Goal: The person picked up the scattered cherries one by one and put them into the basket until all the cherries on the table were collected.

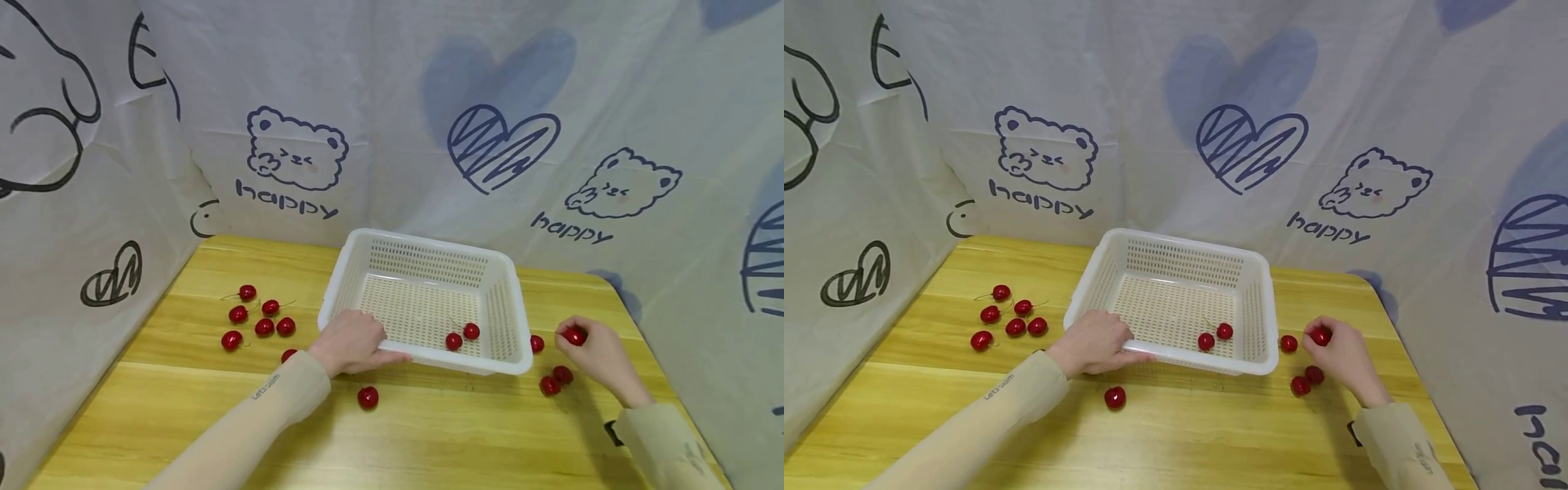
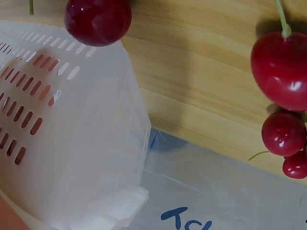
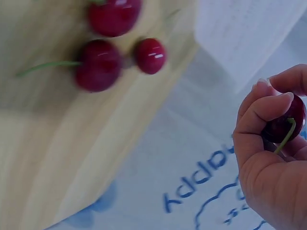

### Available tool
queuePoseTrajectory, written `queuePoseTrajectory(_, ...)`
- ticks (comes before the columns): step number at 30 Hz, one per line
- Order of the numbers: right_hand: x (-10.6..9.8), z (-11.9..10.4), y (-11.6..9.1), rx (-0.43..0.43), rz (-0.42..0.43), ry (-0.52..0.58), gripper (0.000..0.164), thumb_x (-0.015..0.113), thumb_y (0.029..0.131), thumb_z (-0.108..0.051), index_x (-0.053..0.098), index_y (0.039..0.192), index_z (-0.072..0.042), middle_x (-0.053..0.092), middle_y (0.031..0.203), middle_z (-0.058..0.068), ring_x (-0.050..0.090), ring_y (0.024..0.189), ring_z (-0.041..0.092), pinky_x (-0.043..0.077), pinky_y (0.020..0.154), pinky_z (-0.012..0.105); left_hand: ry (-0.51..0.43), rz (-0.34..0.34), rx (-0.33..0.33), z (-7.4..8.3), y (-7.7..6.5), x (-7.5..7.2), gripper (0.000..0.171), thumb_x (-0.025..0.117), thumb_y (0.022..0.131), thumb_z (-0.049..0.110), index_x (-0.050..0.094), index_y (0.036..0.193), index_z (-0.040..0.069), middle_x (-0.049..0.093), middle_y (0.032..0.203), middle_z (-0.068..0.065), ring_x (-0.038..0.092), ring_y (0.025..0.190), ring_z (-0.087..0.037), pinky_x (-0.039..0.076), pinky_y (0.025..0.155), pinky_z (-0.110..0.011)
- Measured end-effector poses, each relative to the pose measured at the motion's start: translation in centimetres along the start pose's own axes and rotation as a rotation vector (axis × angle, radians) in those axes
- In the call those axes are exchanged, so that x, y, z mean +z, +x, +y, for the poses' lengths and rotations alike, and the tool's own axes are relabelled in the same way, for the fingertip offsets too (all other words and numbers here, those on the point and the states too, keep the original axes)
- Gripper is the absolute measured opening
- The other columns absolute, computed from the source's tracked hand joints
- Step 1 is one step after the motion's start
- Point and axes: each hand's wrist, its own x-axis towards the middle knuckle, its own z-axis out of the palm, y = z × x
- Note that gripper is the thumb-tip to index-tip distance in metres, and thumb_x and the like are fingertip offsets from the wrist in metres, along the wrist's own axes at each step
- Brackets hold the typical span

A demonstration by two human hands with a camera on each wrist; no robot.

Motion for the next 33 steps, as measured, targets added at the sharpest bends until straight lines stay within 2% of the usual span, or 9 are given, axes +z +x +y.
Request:
queuePoseTrajectory(5, -0.1, -2.5, 0.9, -0.102, 0.024, -0.001, 0.007, 0.064, 0.084, -0.011, 0.060, 0.089, -0.008, 0.059, 0.074, 0.005, 0.049, 0.058, 0.016, 0.044, 0.050, 0.027, 0.007, 0.001, 0.001, 0.0, 0.1, 0.1, 0.062, 0.036, 0.084, 0.076, 0.049, 0.054, 0.024, 0.037, 0.042, 0.009, 0.034, 0.040, -0.007, 0.036, 0.042, -0.023)
queuePoseTrajectory(11, 0.3, -5.4, 1.9, -0.213, 0.040, 0.002, 0.008, 0.065, 0.082, -0.009, 0.060, 0.087, -0.009, 0.055, 0.067, 0.003, 0.045, 0.049, 0.013, 0.041, 0.044, 0.025, -0.001, 0.002, -0.002, -0.1, 0.1, 0.3, 0.063, 0.034, 0.083, 0.078, 0.050, 0.054, 0.024, 0.036, 0.042, 0.009, 0.033, 0.039, -0.006, 0.035, 0.041, -0.022)
queuePoseTrajectory(21, 2.2, -7.2, 3.4, -0.391, 0.026, -0.087, 0.014, 0.069, 0.076, -0.007, 0.060, 0.087, -0.005, 0.058, 0.080, 0.006, 0.050, 0.065, 0.017, 0.047, 0.054, 0.029, 0.000, -0.003, -0.006, -0.1, 0.0, 0.3, 0.064, 0.032, 0.083, 0.079, 0.049, 0.055, 0.024, 0.036, 0.042, 0.008, 0.033, 0.039, -0.007, 0.035, 0.041, -0.023)
queuePoseTrajectory(27, 3.2, -7.5, 3.7, -0.441, -0.020, -0.105, 0.021, 0.072, 0.073, -0.005, 0.061, 0.090, -0.002, 0.058, 0.083, 0.007, 0.052, 0.069, 0.018, 0.049, 0.059, 0.031, -0.004, -0.007, -0.008, 0.0, 0.0, 0.2, 0.063, 0.034, 0.083, 0.078, 0.048, 0.054, 0.024, 0.036, 0.042, 0.008, 0.033, 0.040, -0.007, 0.035, 0.041, -0.023)
queuePoseTrajectory(33, 3.9, -7.9, 3.5, -0.424, -0.105, -0.126, 0.024, 0.074, 0.074, -0.008, 0.061, 0.094, -0.004, 0.059, 0.089, 0.006, 0.052, 0.072, 0.017, 0.050, 0.063, 0.030, 0.005, -0.012, -0.009, 0.0, 0.0, 0.2, 0.063, 0.034, 0.083, 0.078, 0.049, 0.054, 0.024, 0.037, 0.043, 0.008, 0.034, 0.040, -0.007, 0.036, 0.042, -0.023)
